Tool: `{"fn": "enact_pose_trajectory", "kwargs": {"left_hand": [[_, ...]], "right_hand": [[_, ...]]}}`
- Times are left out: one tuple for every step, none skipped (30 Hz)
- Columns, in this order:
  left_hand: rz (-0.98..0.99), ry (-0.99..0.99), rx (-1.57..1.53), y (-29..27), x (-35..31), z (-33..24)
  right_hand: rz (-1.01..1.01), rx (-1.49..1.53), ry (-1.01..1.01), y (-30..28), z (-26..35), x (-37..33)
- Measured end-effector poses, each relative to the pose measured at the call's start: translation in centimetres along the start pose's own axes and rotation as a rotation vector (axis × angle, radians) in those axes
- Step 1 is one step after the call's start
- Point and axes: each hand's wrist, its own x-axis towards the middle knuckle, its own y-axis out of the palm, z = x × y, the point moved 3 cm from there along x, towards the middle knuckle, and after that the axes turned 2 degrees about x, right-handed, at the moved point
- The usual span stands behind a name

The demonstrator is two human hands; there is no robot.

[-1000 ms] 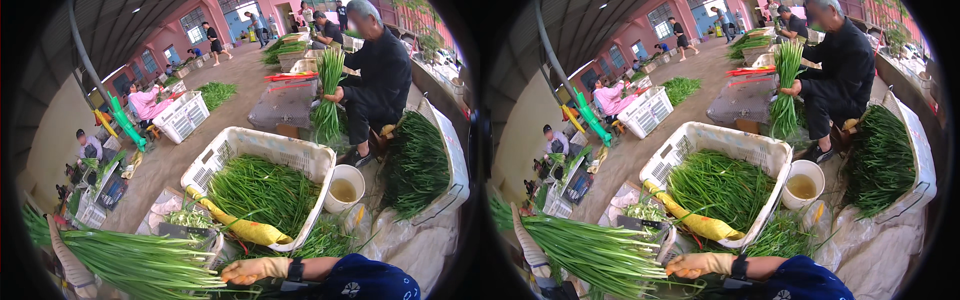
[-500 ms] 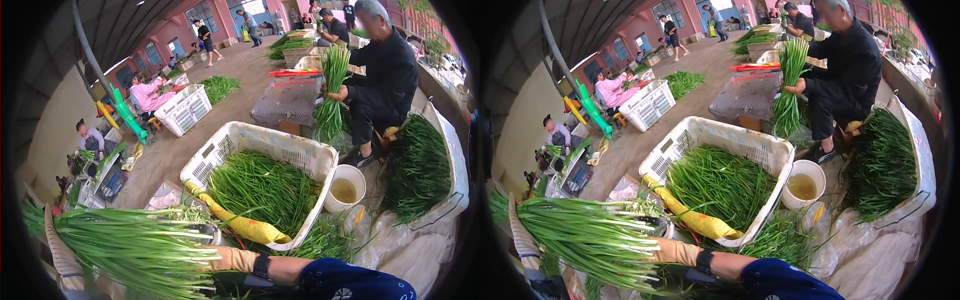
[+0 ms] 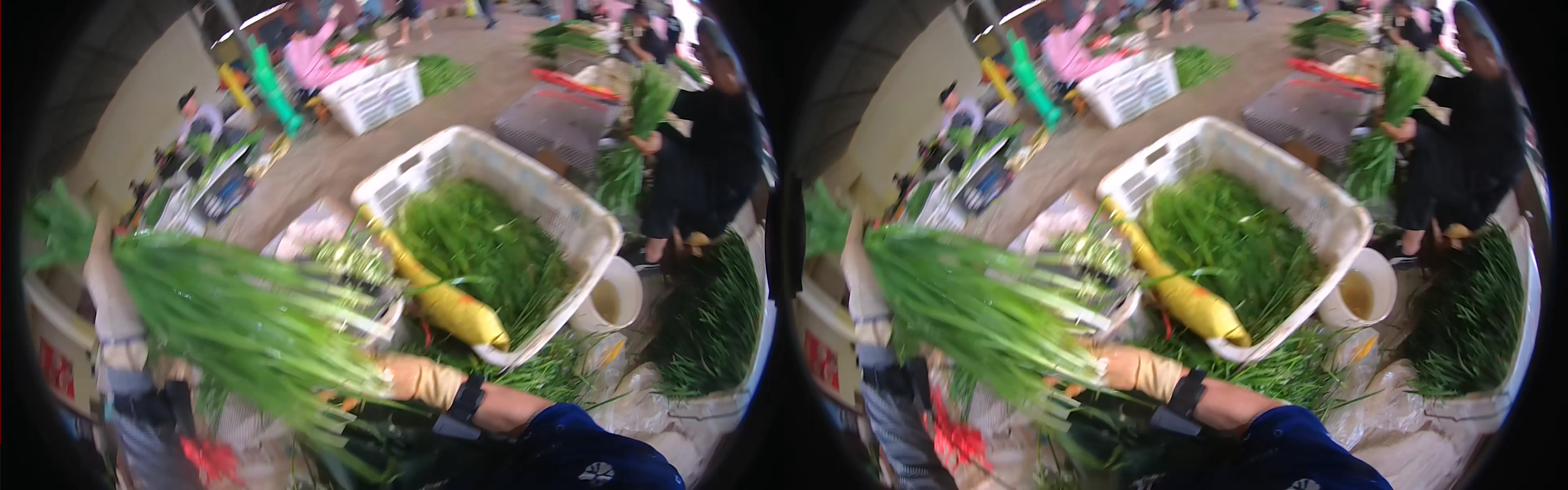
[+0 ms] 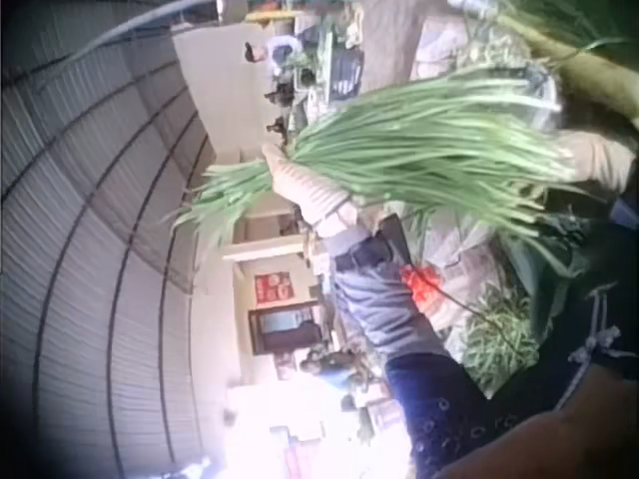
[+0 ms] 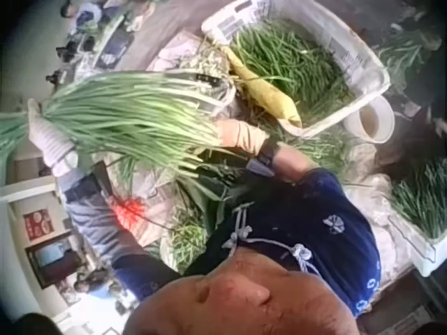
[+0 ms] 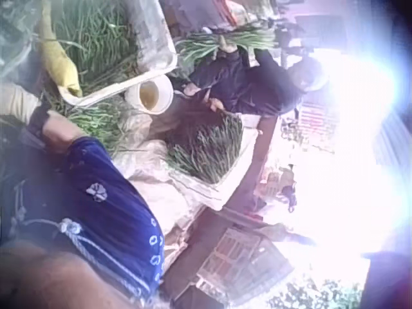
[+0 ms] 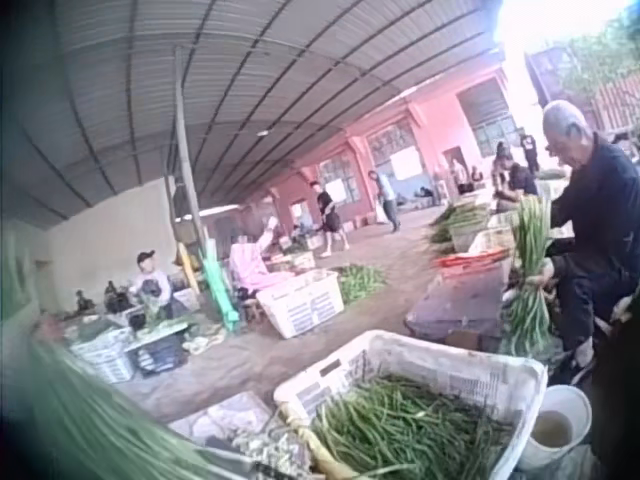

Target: The person sorts and trims bundles of green chives by hand and using a knife. They remove damaged stalks, align the bundle, and use a knife to trim the ends before placing the bundle into a white plastic crate.

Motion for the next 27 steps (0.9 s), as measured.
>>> {"fn": "enact_pose_trajectory", "kwargs": {"left_hand": [[-0.042, -0.017, -0.016, -0.2, 0.4, 0.3], [-0.107, 0.042, 0.076, -0.5, 0.7, 0.4], [-0.146, 0.03, 0.074, -0.9, 0.9, 0.7], [-0.198, 0.042, 0.151, -1.3, 1.1, 0.7], [-0.22, 0.031, 0.168, -1.7, 1.1, 0.9], [-0.219, 0.028, 0.186, -2.1, 0.8, 1.2], [-0.193, 0.032, 0.18, -2.4, 0.6, 1.4], [-0.205, 0.013, 0.156, -2.7, 0.4, 1.6], [-0.176, 0.023, 0.159, -2.7, 0.3, 1.8], [-0.189, 0.007, 0.143, -2.9, 0.3, 2.0], [-0.176, -0.008, 0.119, -2.9, 0.3, 2.3], [-0.187, -0.039, 0.143, -2.9, 0.5, 2.4], [-0.19, -0.048, 0.137, -3.0, 0.5, 2.6], [-0.179, -0.038, 0.131, -3.1, 0.7, 2.6], [-0.189, -0.047, 0.12, -3.3, 0.7, 2.6], [-0.174, -0.002, 0.12, -3.5, 0.8, 2.4], [-0.159, -0.004, 0.148, -3.7, 1.0, 2.3], [-0.175, -0.027, 0.173, -4.0, 1.1, 2.2], [-0.188, -0.046, 0.197, -4.1, 1.3, 2.1], [-0.196, 0.038, 0.19, -4.2, 1.3, 1.9], [-0.206, 0.002, 0.157, -4.2, 1.4, 2.0], [-0.204, -0.028, 0.129, -4.2, 1.6, 2.2], [-0.187, -0.036, 0.118, -4.0, 1.8, 2.3], [-0.219, -0.011, 0.13, -3.9, 1.9, 2.3], [-0.209, -0.021, 0.103, -3.8, 2.1, 2.5], [-0.22, -0.016, 0.099, -3.9, 2.1, 2.5], [-0.235, -0.011, 0.101, -4.0, 2.1, 2.6]], "right_hand": [[-0.032, -0.179, -0.04, 0.5, 0.3, 0.0], [-0.161, -0.39, -0.08, 0.7, 0.8, 0.4], [-0.277, -0.617, -0.109, 1.0, 1.4, 0.4], [-0.411, -0.805, -0.061, 1.1, 1.9, 0.6], [-0.411, -1.048, -0.155, 1.9, 2.6, 0.6], [-0.374, -1.292, -0.297, 3.0, 3.4, 0.5], [-0.271, -1.481, -0.435, 4.1, 4.0, 0.1], [-0.178, -1.52, -0.478, 4.9, 4.4, -0.3], [-0.174, -1.314, -0.346, 5.1, 4.6, -0.8], [-0.268, -0.932, -0.127, 4.8, 4.6, -1.5], [-0.374, -0.649, -0.002, 4.5, 4.6, -2.4], [-0.406, -0.736, 0.05, 4.6, 4.7, -3.7], [-0.37, -0.828, 0.042, 4.5, 4.9, -4.8], [-0.457, -0.878, 0.086, 4.1, 4.8, -6.1], [-0.433, -0.954, 0.04, 4.0, 4.8, -7.3], [-0.499, -1.134, 0.196, 3.2, 4.6, -8.4], [-0.575, -1.527, 0.333, 2.9, 4.6, -9.5], [-0.512, -1.805, 0.835, 2.6, 3.6, -10.8], [-0.462, -2.015, 1.442, 2.4, 3.3, -12.2], [-0.579, -2.015, 1.097, 3.4, 3.3, -11.7], [-0.684, -1.975, 0.771, 4.5, 3.4, -10.8], [-0.789, -1.908, 0.537, 5.7, 3.5, -9.9], [-0.774, -1.739, 0.189, 6.7, 3.5, -8.1], [-0.735, -1.42, -0.138, 7.6, 3.5, -6.4], [-0.702, -1.593, -0.029, 7.2, 3.3, -3.8], [-0.754, -1.694, 0.23, 6.2, 3.0, -1.7], [-0.714, -1.454, 0.397, 4.8, 2.1, 0.6]]}}
